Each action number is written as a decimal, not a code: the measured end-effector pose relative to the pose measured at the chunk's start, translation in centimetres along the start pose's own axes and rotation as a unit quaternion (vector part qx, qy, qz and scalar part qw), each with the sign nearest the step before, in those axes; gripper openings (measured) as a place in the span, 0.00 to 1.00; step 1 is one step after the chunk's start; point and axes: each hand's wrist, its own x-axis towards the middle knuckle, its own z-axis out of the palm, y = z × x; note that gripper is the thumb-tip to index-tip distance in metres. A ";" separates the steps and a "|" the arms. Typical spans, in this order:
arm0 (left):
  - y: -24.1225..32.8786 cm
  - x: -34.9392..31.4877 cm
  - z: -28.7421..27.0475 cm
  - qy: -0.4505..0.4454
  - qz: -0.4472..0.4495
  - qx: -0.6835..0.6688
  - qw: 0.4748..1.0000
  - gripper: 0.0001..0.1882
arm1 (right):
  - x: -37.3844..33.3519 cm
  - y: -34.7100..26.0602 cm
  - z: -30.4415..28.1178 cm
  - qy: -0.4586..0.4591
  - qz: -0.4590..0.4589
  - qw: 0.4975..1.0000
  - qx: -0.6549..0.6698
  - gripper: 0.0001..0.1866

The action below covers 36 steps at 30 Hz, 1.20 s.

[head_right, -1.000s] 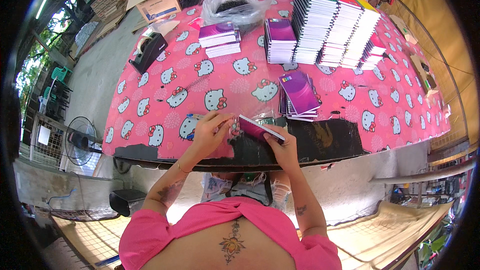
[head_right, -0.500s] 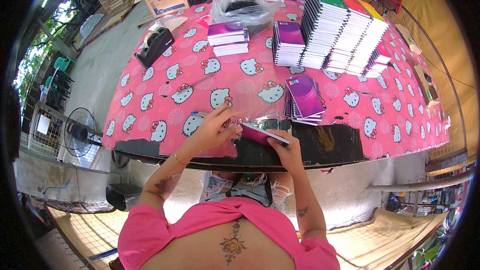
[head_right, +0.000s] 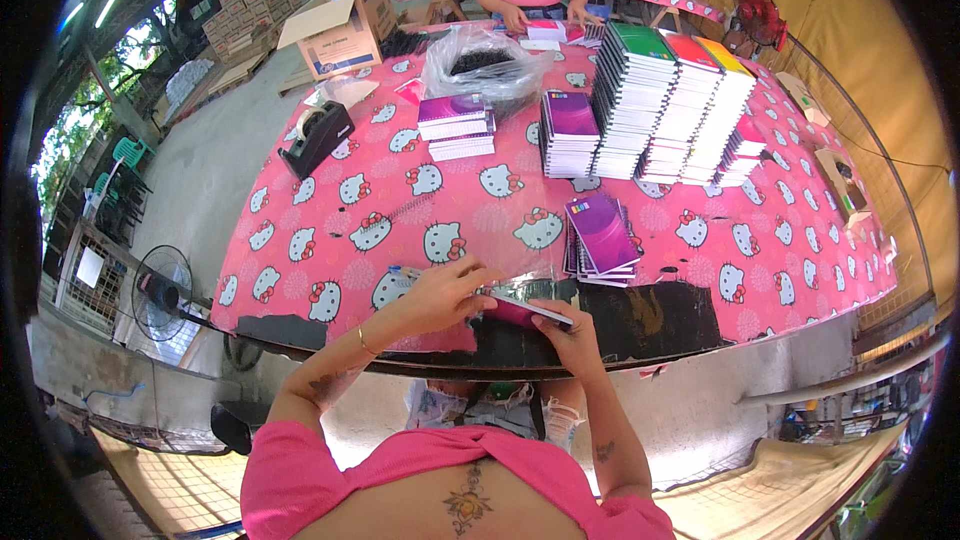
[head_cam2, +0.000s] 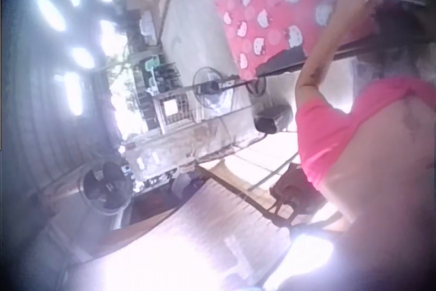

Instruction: The person binds booklets by inserting a spiral coil into the punched holes of each booklet and cutting the excess coil with a pair of pliers.

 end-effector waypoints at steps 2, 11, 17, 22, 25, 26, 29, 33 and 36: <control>-1.7 -0.1 0.3 -0.081 -0.025 0.033 0.996 0.14 | -0.1 -0.2 0.3 0.002 0.005 1.000 0.003 0.12; 4.1 -0.7 3.6 0.025 -0.034 0.244 0.969 0.39 | -0.6 -3.9 2.0 0.095 -0.013 0.994 0.055 0.12; 3.8 2.8 1.7 0.052 -0.075 0.282 0.955 0.42 | -1.0 -3.2 2.8 0.081 0.015 0.993 0.079 0.14; 4.2 -1.2 5.7 0.028 -0.013 0.233 0.972 0.39 | -1.4 -3.6 2.3 0.140 0.030 0.984 0.105 0.15; 3.3 2.6 2.3 0.087 -0.015 0.247 0.965 0.29 | -1.3 -2.5 2.0 0.139 0.037 0.987 0.074 0.15; 2.4 3.2 0.5 0.024 -0.010 0.190 0.981 0.22 | -1.1 -2.8 2.0 0.132 0.038 0.987 0.090 0.14; 1.2 2.1 0.2 0.048 0.067 0.131 0.988 0.07 | -0.9 -2.4 1.6 0.099 0.011 0.991 0.086 0.13; 0.4 2.0 -0.1 0.018 0.073 0.088 0.993 0.08 | -0.9 -2.6 1.5 0.075 -0.047 0.995 0.038 0.14; 0.6 1.8 -0.1 -0.025 0.032 0.123 0.992 0.15 | -0.9 -2.5 1.5 0.077 -0.047 0.996 0.022 0.14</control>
